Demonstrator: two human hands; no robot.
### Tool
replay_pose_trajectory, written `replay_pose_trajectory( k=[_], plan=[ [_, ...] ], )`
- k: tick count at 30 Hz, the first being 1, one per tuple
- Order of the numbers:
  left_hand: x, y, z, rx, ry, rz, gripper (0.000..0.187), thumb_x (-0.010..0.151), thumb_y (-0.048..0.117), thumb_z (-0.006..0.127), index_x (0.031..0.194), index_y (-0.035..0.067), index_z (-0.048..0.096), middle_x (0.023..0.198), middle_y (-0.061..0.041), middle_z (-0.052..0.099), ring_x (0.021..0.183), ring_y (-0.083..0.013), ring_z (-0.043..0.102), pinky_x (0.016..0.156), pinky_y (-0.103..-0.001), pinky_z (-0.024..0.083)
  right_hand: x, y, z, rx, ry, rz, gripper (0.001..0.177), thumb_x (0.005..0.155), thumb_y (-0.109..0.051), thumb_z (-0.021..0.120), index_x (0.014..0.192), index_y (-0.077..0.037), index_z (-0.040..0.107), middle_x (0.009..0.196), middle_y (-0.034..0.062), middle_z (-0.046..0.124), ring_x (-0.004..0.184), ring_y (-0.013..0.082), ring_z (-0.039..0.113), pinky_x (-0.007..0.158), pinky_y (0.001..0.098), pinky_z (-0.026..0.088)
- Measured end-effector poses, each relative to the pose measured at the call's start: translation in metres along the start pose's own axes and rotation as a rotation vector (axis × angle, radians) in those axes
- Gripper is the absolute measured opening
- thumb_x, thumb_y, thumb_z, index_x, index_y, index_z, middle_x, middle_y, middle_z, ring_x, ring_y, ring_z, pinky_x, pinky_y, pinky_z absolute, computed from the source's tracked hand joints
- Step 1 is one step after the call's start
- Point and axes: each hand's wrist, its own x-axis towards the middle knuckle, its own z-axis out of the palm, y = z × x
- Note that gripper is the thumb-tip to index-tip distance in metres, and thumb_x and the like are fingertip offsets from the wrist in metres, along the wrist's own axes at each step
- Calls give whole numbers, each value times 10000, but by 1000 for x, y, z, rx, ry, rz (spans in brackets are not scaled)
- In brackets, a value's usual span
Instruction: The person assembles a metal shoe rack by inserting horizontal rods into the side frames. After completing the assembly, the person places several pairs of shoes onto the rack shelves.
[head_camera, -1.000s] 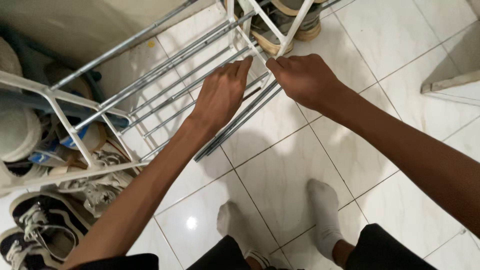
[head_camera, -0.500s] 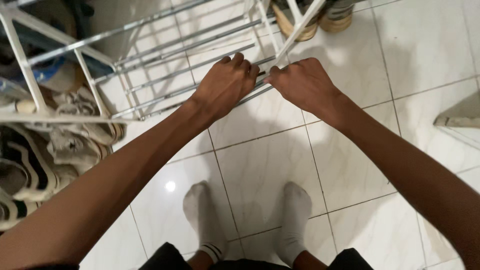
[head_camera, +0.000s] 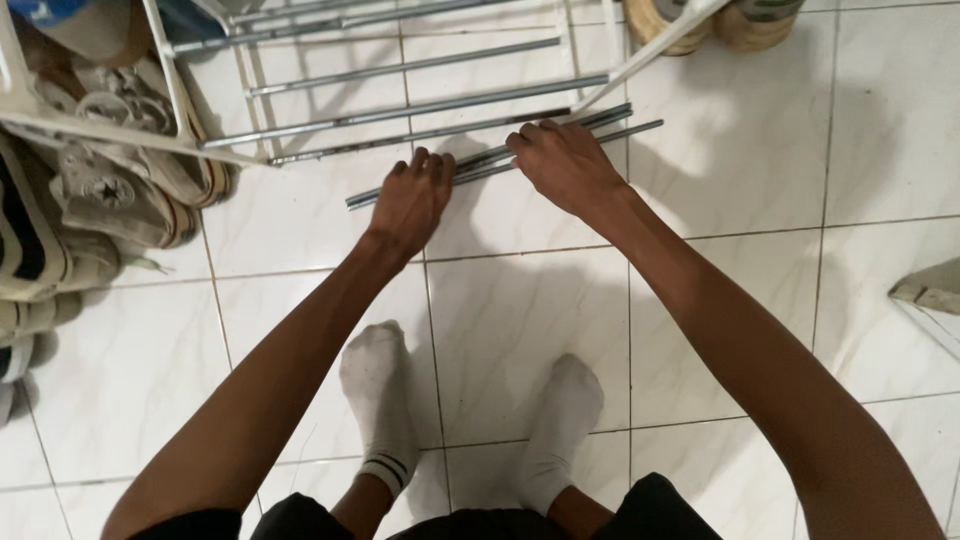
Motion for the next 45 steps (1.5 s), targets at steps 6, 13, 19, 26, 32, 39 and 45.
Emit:
replay_pose_trajectory(
  k=[6,13,19,26,32,39,45],
  plan=[
    [-16,-18,39,-93,-22,-203,332,799,22,703,1125,-7,648,1135,-145,681,1099,-269,633,789,-369,580,16,-10,33,26,-75,48,70,945,-87,701,981,-28,712,981,112,724,848,271,704,633,411,571],
    [-14,-15,52,-86,-61,-241,284,765,27,719,1042,41,659,1067,-118,666,1047,-252,637,761,-356,563,30,-15,59,-4,-32,44,98,873,-39,713,970,-31,704,930,122,694,785,276,701,593,407,563],
    [-12,-11,57,-105,-103,-250,300,782,16,726,1073,34,655,1075,-117,653,1033,-246,631,763,-350,561,33,-12,75,-81,-21,30,199,790,57,688,969,-31,690,949,134,675,761,263,711,576,391,567],
    [-11,-15,56,-71,-62,-201,304,797,31,719,1094,25,652,1076,-117,646,1029,-238,631,770,-343,561,34,-12,84,-71,-2,77,186,789,52,682,967,-3,675,1011,171,661,682,259,705,520,375,557],
    [-10,-14,43,-42,-108,-139,247,814,51,676,1057,36,631,1015,-115,647,983,-240,635,782,-358,546,28,-18,70,-60,-51,111,186,804,48,677,978,-15,680,971,145,655,742,266,686,577,392,555],
    [-10,-20,22,25,-78,-46,274,828,28,644,1097,33,595,942,-93,646,904,-230,649,795,-364,534,16,-24,37,-99,30,56,186,799,22,675,981,-11,700,931,127,701,898,273,674,717,399,551],
    [-12,-24,-15,-21,-30,34,218,922,18,628,1134,15,580,944,-101,646,882,-234,652,778,-376,528,2,-27,7,-99,119,10,228,784,23,667,1007,-14,699,900,116,711,904,264,683,837,410,545]
  ],
)
